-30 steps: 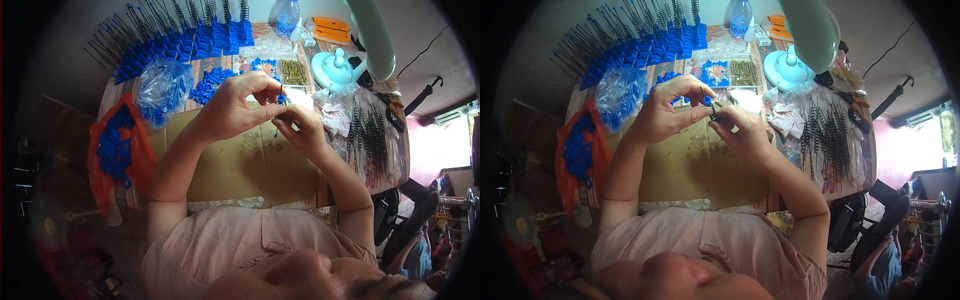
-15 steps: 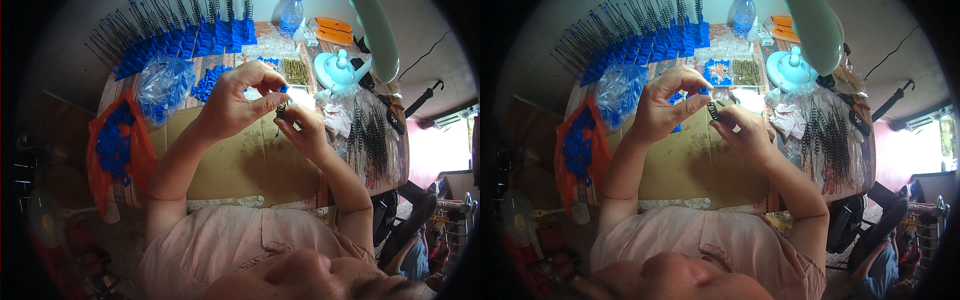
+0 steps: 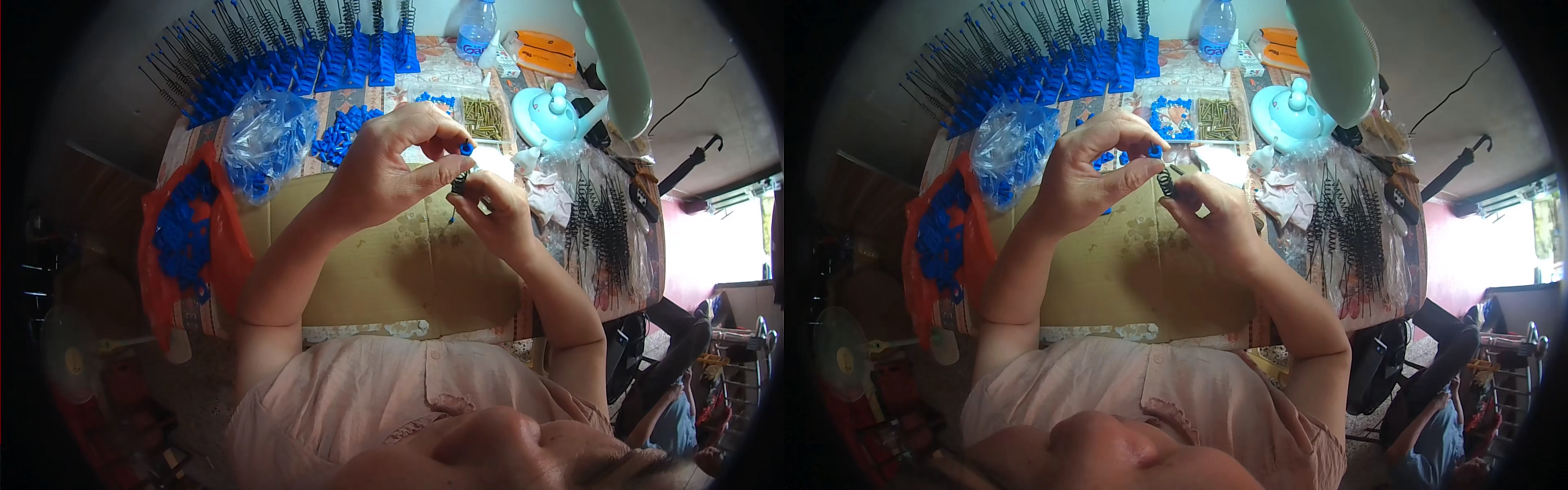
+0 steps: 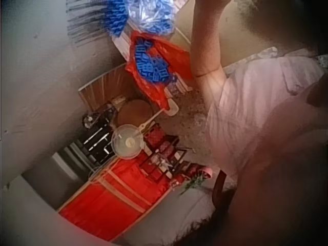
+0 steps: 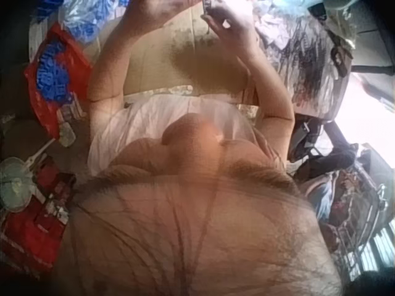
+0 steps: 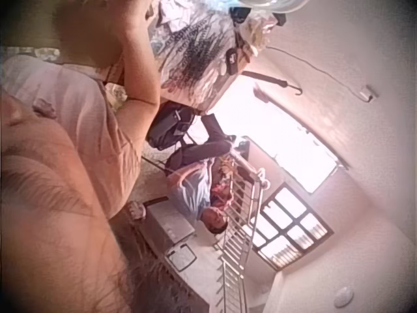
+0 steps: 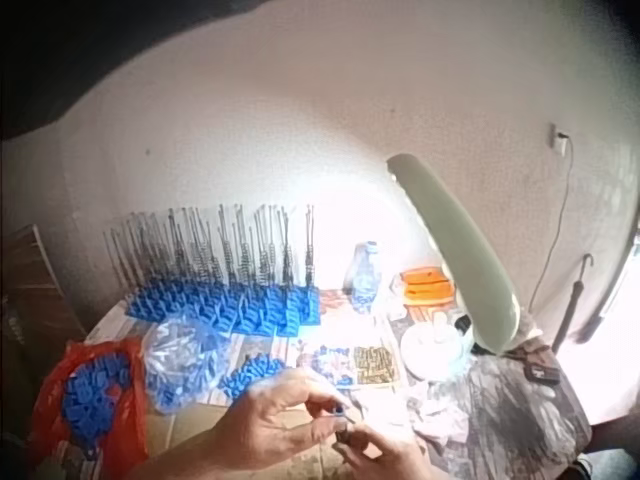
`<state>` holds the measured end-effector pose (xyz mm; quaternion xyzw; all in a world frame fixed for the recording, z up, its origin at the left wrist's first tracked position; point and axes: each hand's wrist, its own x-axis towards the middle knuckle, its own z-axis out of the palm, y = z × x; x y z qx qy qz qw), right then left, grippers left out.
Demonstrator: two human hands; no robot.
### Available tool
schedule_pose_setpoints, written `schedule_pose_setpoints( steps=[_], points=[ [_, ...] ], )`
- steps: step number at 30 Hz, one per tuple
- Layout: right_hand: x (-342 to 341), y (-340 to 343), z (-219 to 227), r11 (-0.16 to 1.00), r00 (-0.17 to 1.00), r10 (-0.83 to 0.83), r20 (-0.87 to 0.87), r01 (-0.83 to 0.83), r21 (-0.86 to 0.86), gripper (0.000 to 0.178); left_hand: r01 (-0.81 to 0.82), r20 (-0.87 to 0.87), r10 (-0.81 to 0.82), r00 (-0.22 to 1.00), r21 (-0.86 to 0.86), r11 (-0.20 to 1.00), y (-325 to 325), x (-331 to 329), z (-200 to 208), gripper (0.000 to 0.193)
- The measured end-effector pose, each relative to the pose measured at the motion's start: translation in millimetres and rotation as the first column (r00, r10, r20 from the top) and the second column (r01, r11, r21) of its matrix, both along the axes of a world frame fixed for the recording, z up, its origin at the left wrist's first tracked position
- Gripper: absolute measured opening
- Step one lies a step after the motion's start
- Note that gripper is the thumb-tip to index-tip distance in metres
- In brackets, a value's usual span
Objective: The person assembles small electronic components by inserting wires through springs and attaching them to blue plastic housings, using pliers and a screwdriver.
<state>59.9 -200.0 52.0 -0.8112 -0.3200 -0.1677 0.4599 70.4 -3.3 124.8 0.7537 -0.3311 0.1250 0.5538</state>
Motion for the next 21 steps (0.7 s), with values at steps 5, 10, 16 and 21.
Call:
schedule_pose_setpoints(
  steps=[5, 10, 16, 21],
  points=[
    [1.2, 0.0, -0.7, 1.000, 1.000, 0.008, 0.004, -0.008, 0.007, 0.019, 0.030, 0.031, -0.031, 0.999, 0.038, 0.999, 1.5, 2.2, -0.6, 0.016],
    [1.2, 0.5, 1.6, 1.000, 1.000, 0.001, -0.027, 0.000, 0.015, 0.018, 0.060, -0.005, -0.060, 0.998, 0.043, 0.997, 1.3, 4.6, -5.8, 0.013],
    [1.6, 1.7, 0.0, 1.000, 1.000, -0.006, -0.017, 0.006, 0.022, 0.017, 0.070, -0.037, -0.067, 0.997, 0.097, 0.993, 3.4, 4.9, -4.3, 0.014],
    [1.7, 2.3, -0.4, 1.000, 1.000, 0.002, -0.016, -0.001, 0.023, 0.017, 0.071, 0.001, -0.071, 0.997, 0.088, 0.994, 3.3, 5.6, -5.6, 0.016]
  ],
)
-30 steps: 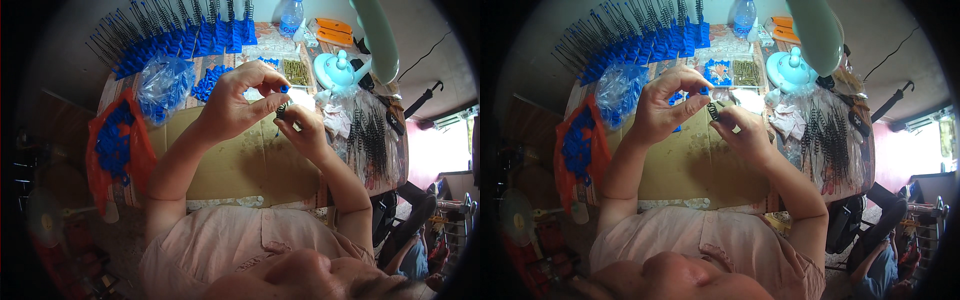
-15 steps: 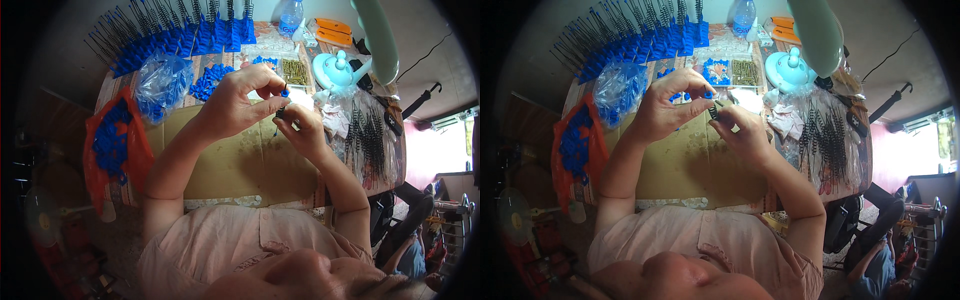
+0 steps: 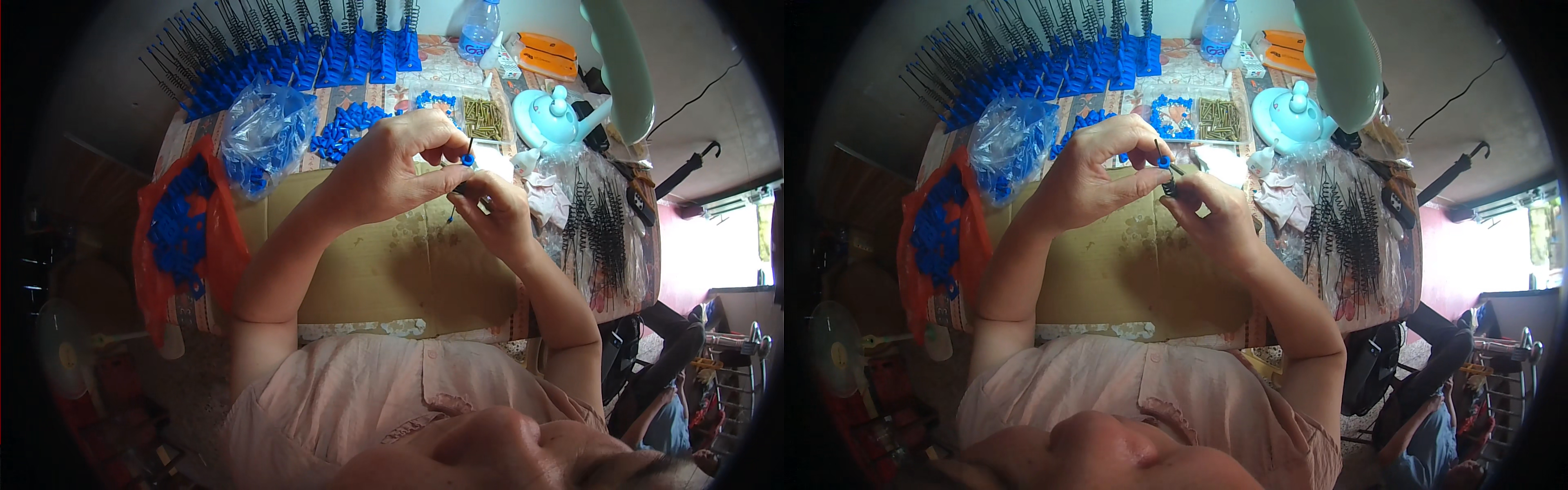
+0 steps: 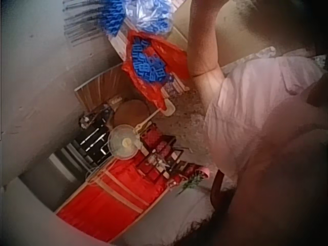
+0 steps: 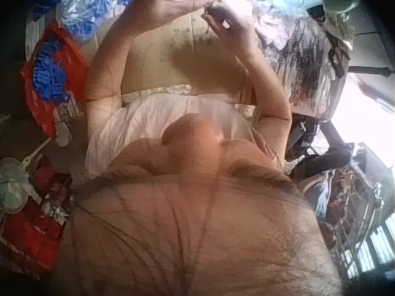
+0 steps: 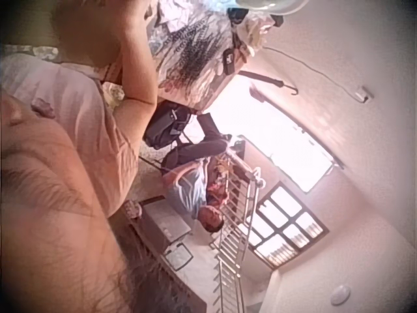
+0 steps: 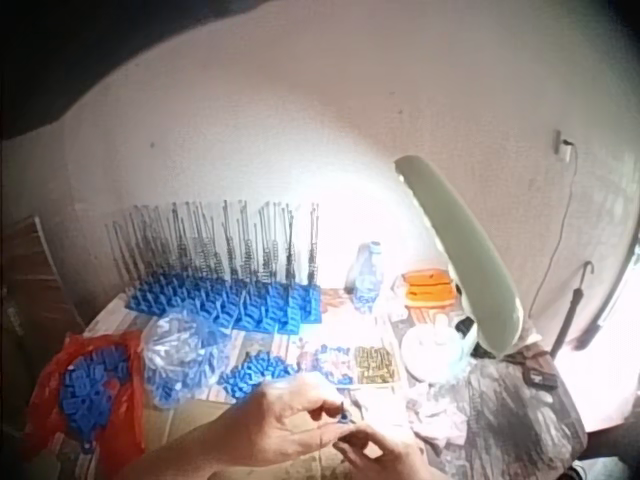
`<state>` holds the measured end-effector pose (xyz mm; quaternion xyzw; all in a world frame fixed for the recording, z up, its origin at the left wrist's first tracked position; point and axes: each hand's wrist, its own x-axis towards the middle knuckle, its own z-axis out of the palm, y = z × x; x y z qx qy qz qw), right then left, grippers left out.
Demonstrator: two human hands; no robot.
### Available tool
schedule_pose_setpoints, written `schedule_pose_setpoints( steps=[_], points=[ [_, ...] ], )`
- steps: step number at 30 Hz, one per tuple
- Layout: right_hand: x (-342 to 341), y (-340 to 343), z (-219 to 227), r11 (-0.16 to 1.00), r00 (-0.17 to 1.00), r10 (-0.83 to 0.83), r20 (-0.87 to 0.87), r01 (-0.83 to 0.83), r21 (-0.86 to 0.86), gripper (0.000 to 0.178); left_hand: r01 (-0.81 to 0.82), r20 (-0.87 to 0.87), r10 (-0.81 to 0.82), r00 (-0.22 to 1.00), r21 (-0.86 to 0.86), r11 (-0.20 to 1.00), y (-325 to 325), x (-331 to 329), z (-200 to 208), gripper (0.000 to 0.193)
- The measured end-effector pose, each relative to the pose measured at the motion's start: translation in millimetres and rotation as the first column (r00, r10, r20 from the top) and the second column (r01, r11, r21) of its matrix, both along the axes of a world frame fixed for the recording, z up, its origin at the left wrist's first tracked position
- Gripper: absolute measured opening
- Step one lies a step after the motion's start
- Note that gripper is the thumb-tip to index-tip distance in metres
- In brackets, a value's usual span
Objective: The person assembles small electronic components by inserting wires through springs and attaching them to blue plastic housings, using pliers and a screwdriver.
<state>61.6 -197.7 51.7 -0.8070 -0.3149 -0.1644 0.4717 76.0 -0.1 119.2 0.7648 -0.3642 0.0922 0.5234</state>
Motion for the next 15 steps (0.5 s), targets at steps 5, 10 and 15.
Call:
schedule_pose_setpoints(
  steps=[5, 10, 15],
  points=[
    [-0.4, -1.1, -0.2, 1.000, 0.999, 0.006, -0.043, -0.006, -0.010, 0.017, -0.034, 0.025, 0.033, 0.999, 0.028, 0.999, -0.5, 0.0, 1.1, 0.019],
    [-0.1, -0.6, 0.9, 1.000, 1.000, -0.010, 0.014, 0.010, -0.014, 0.018, -0.048, 0.038, 0.048, 0.998, -0.008, 0.999, -1.4, 0.0, -0.7, 0.018],
    [0.1, -1.9, 1.7, 1.000, 1.000, 0.003, 0.019, -0.003, -0.026, 0.018, -0.069, 0.048, 0.072, 0.996, -0.073, 0.995, -2.9, -2.5, 4.5, 0.016]
  ],
)
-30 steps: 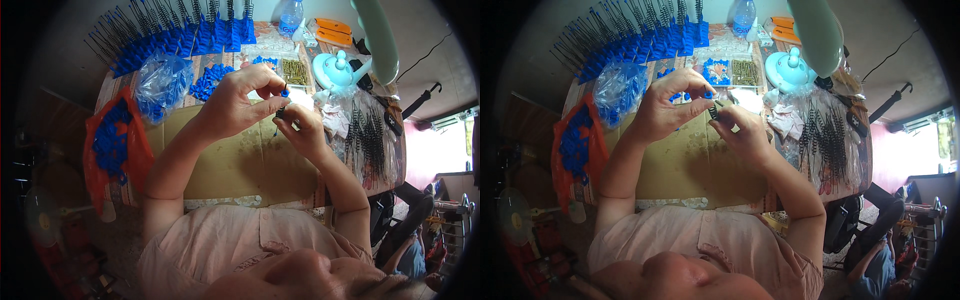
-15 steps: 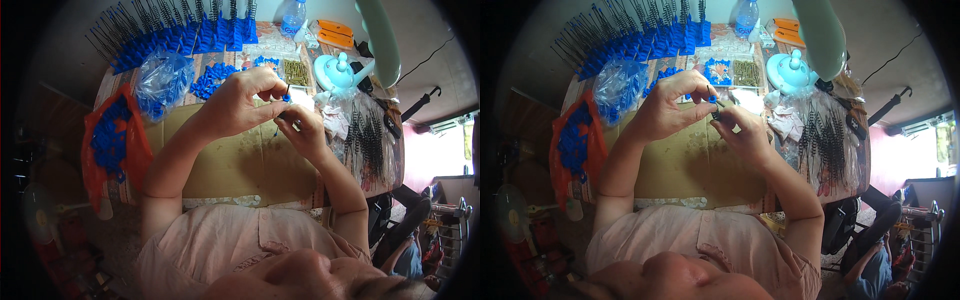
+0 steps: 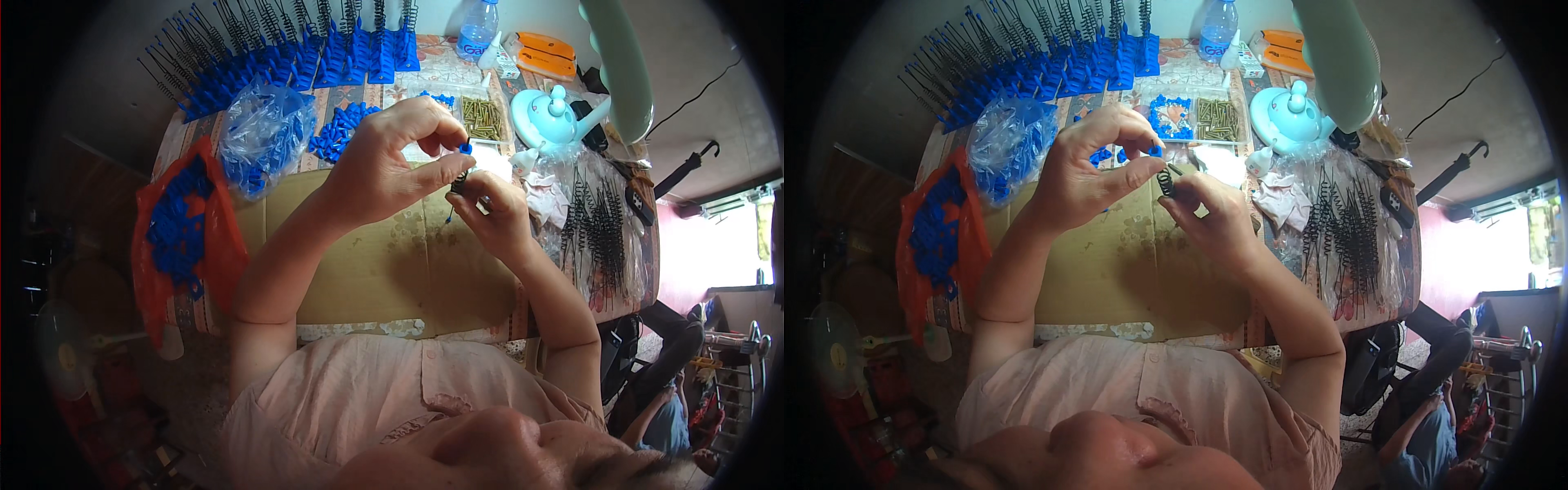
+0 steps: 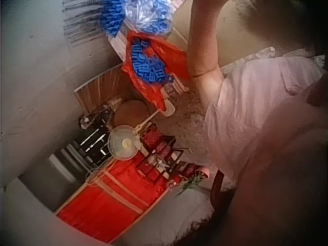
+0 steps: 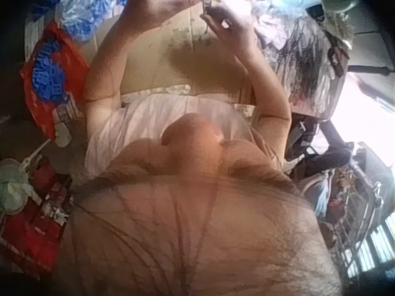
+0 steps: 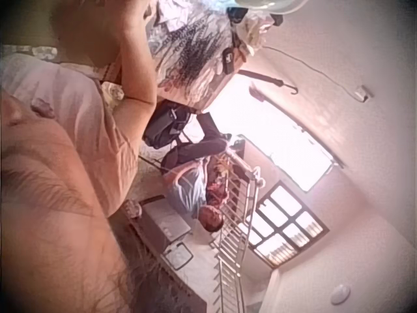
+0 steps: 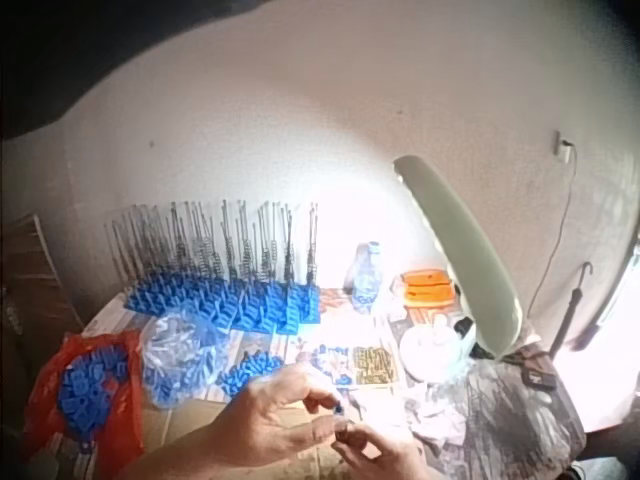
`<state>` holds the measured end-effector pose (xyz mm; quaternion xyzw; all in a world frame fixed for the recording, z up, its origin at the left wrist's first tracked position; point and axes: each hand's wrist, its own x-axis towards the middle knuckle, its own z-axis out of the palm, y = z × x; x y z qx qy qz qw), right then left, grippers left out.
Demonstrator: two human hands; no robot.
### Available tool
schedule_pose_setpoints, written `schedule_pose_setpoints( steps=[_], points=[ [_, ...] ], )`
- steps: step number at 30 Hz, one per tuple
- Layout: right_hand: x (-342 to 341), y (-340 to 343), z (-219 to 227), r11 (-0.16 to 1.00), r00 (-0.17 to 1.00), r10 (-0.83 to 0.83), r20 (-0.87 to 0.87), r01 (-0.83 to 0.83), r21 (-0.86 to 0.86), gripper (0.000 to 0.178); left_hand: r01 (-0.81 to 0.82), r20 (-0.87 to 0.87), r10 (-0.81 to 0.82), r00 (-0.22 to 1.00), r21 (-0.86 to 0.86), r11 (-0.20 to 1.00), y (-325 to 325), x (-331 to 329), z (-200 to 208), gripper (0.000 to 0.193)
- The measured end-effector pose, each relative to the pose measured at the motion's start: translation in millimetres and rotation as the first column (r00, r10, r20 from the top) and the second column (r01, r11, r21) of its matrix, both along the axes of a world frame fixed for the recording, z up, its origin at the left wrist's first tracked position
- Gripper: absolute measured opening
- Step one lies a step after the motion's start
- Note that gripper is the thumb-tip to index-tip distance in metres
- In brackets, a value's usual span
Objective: The person assembles small electronic components by inserting wires through springs and attaching them to blue plastic housings, using pliers and a screwdriver.
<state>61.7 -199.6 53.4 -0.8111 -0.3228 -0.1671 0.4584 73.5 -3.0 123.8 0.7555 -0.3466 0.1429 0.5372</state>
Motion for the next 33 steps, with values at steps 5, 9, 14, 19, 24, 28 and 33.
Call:
schedule_pose_setpoints(
  steps=[5, 9, 14, 19, 24, 28, 33],
  points=[
    [-0.4, 0.2, -0.7, 1.000, 1.000, 0.008, -0.012, -0.008, 0.003, 0.018, -0.020, 0.015, 0.021, 1.000, -0.059, 0.998, -0.3, -2.0, 1.6, 0.016],
    [-0.1, 0.0, -1.6, 1.000, 1.000, 0.015, -0.012, -0.015, 0.009, 0.017, -0.043, 0.065, 0.046, 0.997, -0.042, 0.998, 0.6, -2.2, 2.7, 0.017],
    [-0.5, 0.1, -0.5, 1.000, 1.000, 0.007, -0.007, -0.007, -0.009, 0.017, -0.037, 0.055, 0.040, 0.998, -0.047, 0.998, 1.2, -2.1, 2.3, 0.017],
    [-0.3, -0.3, -0.6, 1.000, 1.000, 0.007, -0.020, -0.007, -0.005, 0.017, -0.034, 0.022, 0.035, 0.999, -0.032, 0.999, -0.3, -2.6, 1.7, 0.016],
    [-0.4, 0.2, -1.6, 1.000, 1.000, 0.000, -0.023, 0.000, 0.000, 0.018, -0.010, 0.012, 0.010, 1.000, -0.013, 1.000, -0.3, -1.0, -1.0, 0.015],
    [-0.9, -0.1, 0.1, 1.000, 1.000, -0.002, -0.016, 0.002, -0.008, 0.017, 0.014, -0.014, -0.014, 1.000, -0.001, 1.000, -0.2, -0.8, -2.2, 0.014],
    [0.8, 0.7, -3.6, 1.000, 1.000, -0.001, -0.019, 0.001, 0.029, 0.017, 0.061, -0.053, -0.059, 0.997, 0.042, 0.997, 1.6, 0.7, -4.4, 0.013]
  ],
)
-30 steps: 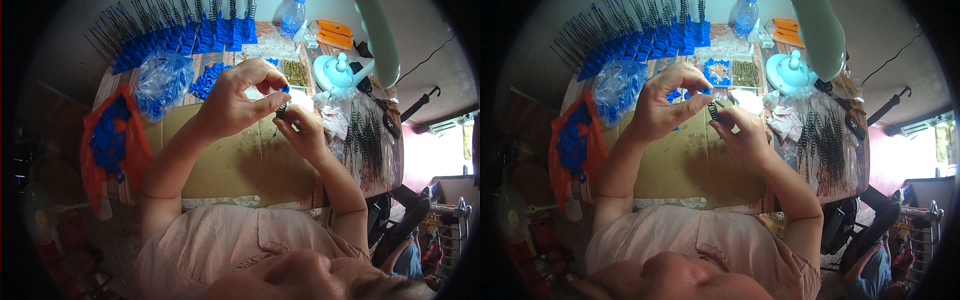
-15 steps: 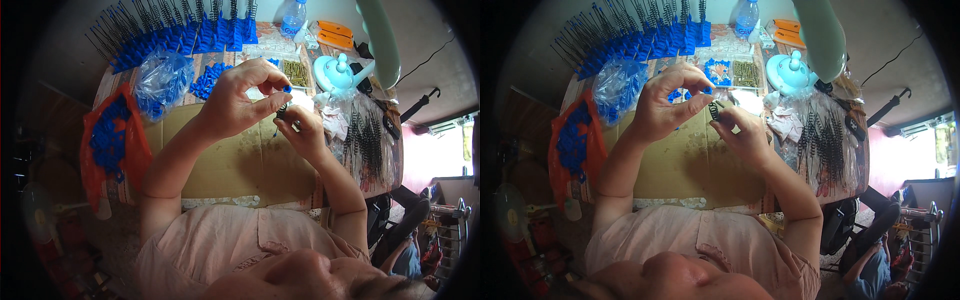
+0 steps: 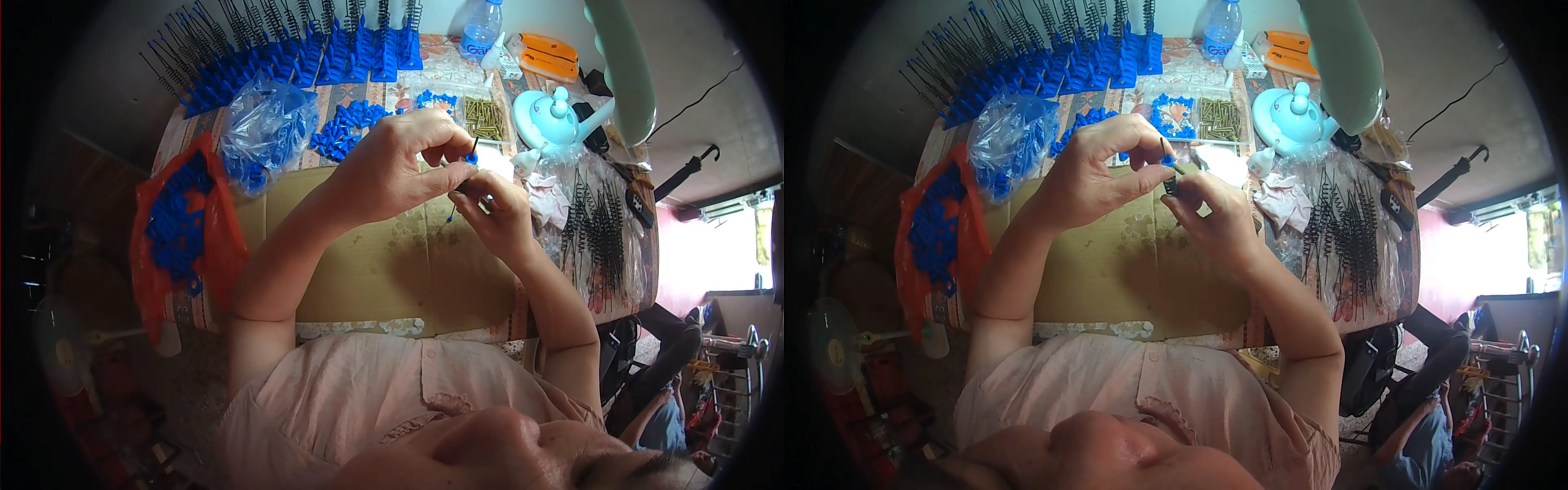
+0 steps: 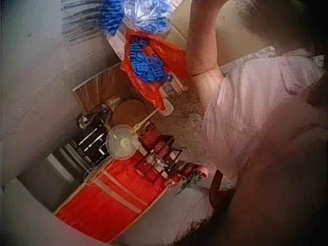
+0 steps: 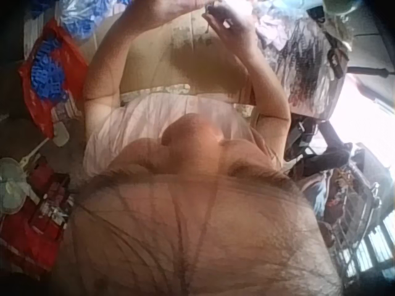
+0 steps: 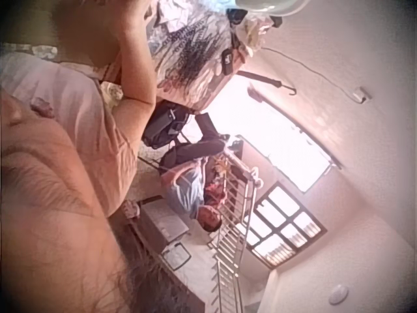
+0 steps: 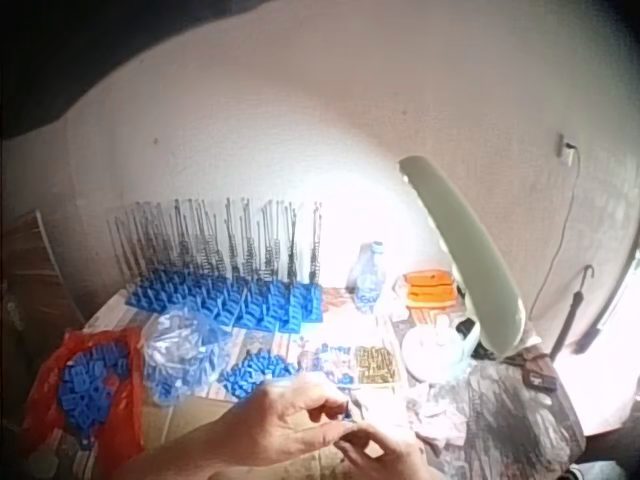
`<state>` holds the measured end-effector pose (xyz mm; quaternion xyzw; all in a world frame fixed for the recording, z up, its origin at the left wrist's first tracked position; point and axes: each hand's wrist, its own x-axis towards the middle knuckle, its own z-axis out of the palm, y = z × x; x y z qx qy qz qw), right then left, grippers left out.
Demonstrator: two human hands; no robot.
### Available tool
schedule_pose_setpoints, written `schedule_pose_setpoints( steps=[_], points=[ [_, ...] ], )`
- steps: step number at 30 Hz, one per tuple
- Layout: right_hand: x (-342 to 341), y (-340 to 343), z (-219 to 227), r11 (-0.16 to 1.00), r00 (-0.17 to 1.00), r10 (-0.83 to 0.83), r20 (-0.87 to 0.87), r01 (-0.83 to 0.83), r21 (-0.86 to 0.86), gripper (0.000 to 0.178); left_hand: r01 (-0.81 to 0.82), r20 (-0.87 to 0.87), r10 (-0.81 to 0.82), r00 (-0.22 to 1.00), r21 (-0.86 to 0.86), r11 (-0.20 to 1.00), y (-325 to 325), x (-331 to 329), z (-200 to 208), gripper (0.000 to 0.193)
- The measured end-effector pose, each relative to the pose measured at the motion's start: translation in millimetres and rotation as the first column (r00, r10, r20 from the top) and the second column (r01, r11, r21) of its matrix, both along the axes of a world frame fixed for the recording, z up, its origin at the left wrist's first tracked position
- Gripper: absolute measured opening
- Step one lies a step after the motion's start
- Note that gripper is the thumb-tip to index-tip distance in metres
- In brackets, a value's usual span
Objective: The person assembles small electronic components by inserting wires through springs and attaching them to blue plastic housings, using pliers and a screwdriver.
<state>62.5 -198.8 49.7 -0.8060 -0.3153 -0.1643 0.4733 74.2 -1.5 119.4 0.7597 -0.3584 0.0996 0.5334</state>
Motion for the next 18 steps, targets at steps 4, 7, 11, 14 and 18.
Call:
schedule_pose_setpoints(
  steps=[4, 7, 11, 14, 18],
  points=[
    [-0.9, 0.0, 0.6, 1.000, 1.000, 0.001, -0.007, -0.001, -0.004, 0.016, 0.000, -0.013, 0.000, 1.000, -0.005, 1.000, 0.4, 1.5, -2.3, 0.015],
    [0.2, 0.0, -1.9, 1.000, 0.999, 0.007, -0.048, -0.006, 0.029, 0.016, -0.016, 0.007, 0.016, 1.000, 0.012, 1.000, -0.5, 0.4, -0.6, 0.018],
    [0.8, -0.6, -1.9, 1.000, 0.998, 0.003, -0.059, -0.002, 0.022, 0.016, -0.039, -0.020, 0.039, 0.999, 0.025, 0.999, -1.6, -1.3, 3.1, 0.020],
    [0.5, -1.3, -0.2, 1.000, 1.000, -0.010, -0.007, 0.010, 0.005, 0.016, -0.027, -0.041, 0.028, 0.999, 0.010, 1.000, -1.5, 0.2, 0.0, 0.017],
    [-1.1, -0.2, 0.3, 1.000, 0.999, -0.018, -0.028, 0.019, 0.024, 0.017, -0.002, -0.016, 0.001, 1.000, -0.041, 0.999, -4.0, 0.6, -4.8, 0.016]
  ],
)
